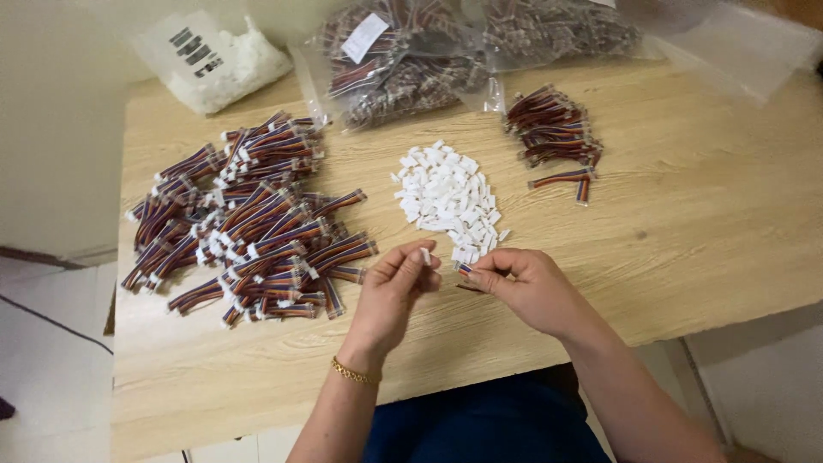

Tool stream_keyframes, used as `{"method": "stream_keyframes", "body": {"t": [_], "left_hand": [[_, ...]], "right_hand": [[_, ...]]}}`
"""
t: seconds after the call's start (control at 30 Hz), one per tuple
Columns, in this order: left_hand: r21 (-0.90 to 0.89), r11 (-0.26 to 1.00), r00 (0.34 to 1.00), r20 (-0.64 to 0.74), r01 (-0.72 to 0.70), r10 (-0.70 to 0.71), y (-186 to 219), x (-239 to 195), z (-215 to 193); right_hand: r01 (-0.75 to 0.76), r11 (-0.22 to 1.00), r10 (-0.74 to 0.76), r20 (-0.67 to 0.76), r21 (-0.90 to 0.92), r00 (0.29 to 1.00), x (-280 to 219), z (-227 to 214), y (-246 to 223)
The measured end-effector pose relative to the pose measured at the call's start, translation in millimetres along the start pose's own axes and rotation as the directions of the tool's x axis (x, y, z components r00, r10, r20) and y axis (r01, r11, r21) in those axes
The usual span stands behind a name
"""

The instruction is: Assembling multi-colored wire bundles into white plastic connector housings by hand

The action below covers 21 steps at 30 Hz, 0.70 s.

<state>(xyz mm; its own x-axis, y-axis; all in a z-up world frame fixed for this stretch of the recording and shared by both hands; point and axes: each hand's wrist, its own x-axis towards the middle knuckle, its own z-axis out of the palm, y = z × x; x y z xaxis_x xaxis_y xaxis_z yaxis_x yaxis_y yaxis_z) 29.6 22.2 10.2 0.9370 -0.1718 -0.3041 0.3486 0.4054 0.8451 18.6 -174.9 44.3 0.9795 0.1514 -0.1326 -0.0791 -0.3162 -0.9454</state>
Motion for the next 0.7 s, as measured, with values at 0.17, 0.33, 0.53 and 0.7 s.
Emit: {"method": "stream_keyframes", "body": {"t": [0.17, 0.33, 0.53, 0.7], "left_hand": [[-0.282, 0.958, 0.996, 0.074, 0.059, -0.039, -12, -7, -3], [-0.341, 0.936, 0.995, 0.077, 0.088, -0.065, -16, -9, -3], [-0.267, 0.962, 0.994, 0.106, 0.059, -0.032, -21, -18, -2], [-0.030, 0.996, 0.977, 0.196, -0.083, 0.088, -23, -18, -8]], "right_hand": [[0.010, 0.999, -0.011, 0.030, 0.032, 0.999, -7, 8, -17], [0.046, 0.998, -0.046, 0.007, 0.034, 0.999, -12, 8, -34], [0.077, 0.996, -0.077, -0.007, 0.033, 0.997, -12, 8, -28], [0.133, 0.991, -0.132, -0.051, 0.014, 0.990, -13, 5, -34]]}}
